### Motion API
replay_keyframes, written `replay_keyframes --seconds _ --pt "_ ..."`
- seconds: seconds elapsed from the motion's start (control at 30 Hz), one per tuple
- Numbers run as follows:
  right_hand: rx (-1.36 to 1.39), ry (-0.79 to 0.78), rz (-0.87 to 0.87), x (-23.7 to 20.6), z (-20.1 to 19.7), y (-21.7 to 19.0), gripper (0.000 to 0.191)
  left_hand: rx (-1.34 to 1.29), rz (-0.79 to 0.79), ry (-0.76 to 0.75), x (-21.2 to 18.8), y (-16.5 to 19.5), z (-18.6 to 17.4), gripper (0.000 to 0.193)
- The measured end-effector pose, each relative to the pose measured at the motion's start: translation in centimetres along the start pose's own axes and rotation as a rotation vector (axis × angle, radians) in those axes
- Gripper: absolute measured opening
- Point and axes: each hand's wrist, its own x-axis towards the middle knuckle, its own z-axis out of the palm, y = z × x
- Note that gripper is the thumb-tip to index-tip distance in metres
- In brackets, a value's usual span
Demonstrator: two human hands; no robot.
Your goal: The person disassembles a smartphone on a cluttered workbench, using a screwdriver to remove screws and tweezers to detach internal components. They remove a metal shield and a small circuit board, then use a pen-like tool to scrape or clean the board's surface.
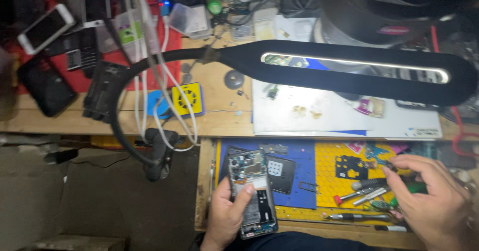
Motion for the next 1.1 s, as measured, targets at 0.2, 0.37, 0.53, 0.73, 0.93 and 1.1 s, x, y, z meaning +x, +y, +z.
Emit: replay_keyframes --seconds 0.2,0.37,0.53,0.73,0.93,1.1 --pt "0.083 -0.012 -0.169 -0.7 2.0 -2.6 0.026 0.09 -0.009 -0.024 -0.3 1.5 0.4 0.023" --pt "0.318 -0.183 -0.298 0.0 4.3 -6.1 0.027 0.117 -0.001 -0.039 -0.2 2.3 0.6 0.024" --pt "0.318 -0.182 -0.614 2.0 5.4 -9.9 0.029 0.128 0.016 -0.045 -0.2 2.7 0.5 0.025" --pt "0.249 -0.189 -0.679 2.5 5.8 -12.2 0.031 0.109 -0.018 -0.044 -0.2 3.0 0.6 0.026" --pt "0.208 -0.187 -0.663 2.1 6.0 -12.2 0.03 0.117 0.014 -0.062 -0.1 3.0 0.5 0.027" --pt "0.193 -0.21 -0.639 1.9 6.0 -12.0 0.031 0.121 0.014 -0.056 0.0 2.9 0.6 0.027"
